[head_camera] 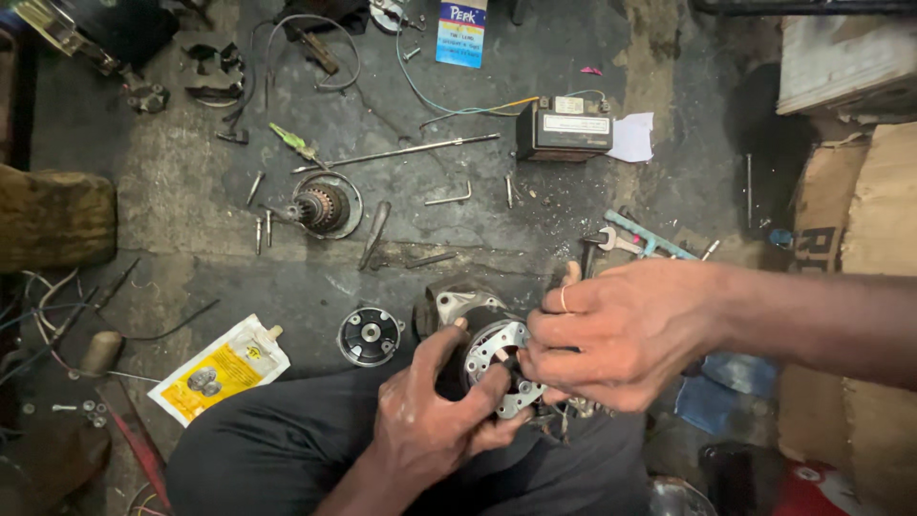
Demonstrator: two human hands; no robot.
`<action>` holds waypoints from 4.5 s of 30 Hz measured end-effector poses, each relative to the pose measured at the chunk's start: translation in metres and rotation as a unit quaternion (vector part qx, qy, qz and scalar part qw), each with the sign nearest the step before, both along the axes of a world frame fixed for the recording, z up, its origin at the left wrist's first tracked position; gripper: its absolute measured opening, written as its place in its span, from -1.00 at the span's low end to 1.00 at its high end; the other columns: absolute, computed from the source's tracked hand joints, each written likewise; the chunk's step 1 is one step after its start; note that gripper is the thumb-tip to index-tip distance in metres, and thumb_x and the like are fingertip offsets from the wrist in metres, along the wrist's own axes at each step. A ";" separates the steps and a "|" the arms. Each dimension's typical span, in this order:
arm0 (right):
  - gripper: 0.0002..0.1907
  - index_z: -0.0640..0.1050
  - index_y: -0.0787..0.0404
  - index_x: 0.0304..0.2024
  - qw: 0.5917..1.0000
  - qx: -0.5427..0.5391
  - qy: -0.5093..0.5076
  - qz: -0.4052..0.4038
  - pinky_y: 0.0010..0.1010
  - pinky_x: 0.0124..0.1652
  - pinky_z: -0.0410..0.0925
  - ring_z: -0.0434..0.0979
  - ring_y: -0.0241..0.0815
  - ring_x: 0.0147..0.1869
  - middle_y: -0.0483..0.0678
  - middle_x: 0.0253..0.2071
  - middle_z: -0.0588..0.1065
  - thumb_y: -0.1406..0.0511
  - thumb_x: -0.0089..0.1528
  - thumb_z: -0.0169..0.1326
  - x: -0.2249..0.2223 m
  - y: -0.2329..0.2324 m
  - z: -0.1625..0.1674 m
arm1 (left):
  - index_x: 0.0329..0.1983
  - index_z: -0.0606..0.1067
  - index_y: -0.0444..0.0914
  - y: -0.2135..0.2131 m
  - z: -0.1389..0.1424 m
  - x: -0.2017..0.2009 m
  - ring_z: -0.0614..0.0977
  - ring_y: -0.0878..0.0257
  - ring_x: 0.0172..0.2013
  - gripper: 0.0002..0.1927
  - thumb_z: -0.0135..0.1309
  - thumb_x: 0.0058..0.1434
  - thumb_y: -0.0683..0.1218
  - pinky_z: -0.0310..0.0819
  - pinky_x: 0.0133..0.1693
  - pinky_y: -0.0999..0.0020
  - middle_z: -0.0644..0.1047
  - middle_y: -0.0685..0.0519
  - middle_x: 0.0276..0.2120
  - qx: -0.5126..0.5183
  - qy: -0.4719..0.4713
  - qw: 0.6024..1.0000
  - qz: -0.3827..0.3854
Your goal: The person sits on the workshop floor and uses a spanner to loosen bolts on a starter motor, then works the component apart by hand, separating its housing and internal parts while handling screws and brackets.
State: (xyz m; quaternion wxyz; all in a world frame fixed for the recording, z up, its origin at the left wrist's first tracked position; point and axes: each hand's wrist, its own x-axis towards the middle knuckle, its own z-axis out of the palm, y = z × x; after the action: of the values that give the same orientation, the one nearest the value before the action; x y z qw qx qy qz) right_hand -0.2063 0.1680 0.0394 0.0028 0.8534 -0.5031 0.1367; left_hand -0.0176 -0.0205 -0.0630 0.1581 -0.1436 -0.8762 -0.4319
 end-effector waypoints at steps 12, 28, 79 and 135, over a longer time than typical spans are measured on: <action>-0.73 0.60 0.45 -0.28 0.998 -0.009 -0.041 -0.039 -0.31 -0.24 0.40 0.56 -0.09 -0.15 0.03 -0.17 0.53 0.30 0.13 0.22 0.011 0.009 -0.004 | -0.06 0.56 -0.01 -0.011 -0.021 -0.005 0.65 -0.10 -0.03 -0.49 0.44 0.00 0.23 0.66 -0.08 0.11 0.40 -0.29 0.14 0.022 0.060 0.997 -0.053; -0.63 0.58 0.48 -0.17 0.994 0.034 -0.077 -0.075 -0.34 -0.32 0.47 0.57 -0.06 -0.07 0.00 -0.20 0.48 0.24 0.17 0.22 0.011 0.022 -0.010 | -0.13 0.44 -0.02 -0.009 -0.049 -0.036 0.64 -0.24 0.04 -0.28 0.32 -0.11 0.52 0.70 -0.03 -0.03 0.26 -0.09 0.00 0.075 0.150 0.976 -0.136; -0.62 0.62 0.23 0.07 0.539 -0.075 -0.370 -0.753 -0.31 -0.01 0.44 0.62 -0.02 -0.03 0.06 -0.08 0.62 0.23 0.22 0.22 0.155 0.142 -0.038 | -0.07 0.38 -0.23 0.065 0.016 0.013 0.56 0.00 0.18 -0.42 0.48 -0.08 -0.11 0.47 0.20 0.15 0.49 -0.20 0.19 0.276 -0.028 0.960 0.030; -0.60 0.65 0.31 -0.21 0.416 0.296 -0.192 -0.838 -0.02 0.04 0.43 0.59 0.27 0.07 0.27 -0.08 0.58 0.18 -0.01 0.20 0.076 0.157 -0.245 | 0.13 0.43 -0.28 0.048 0.035 0.011 0.60 0.06 0.14 -0.23 0.52 -0.11 0.01 0.49 0.15 0.22 0.54 -0.11 0.11 0.227 -0.046 0.973 0.008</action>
State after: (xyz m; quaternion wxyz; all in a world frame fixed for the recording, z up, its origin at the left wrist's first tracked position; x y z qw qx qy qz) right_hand -0.1299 0.3252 -0.2058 -0.2334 -0.0924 -0.9655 0.0698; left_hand -0.0064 0.0276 -0.0275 0.1501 -0.0767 -0.7625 -0.6246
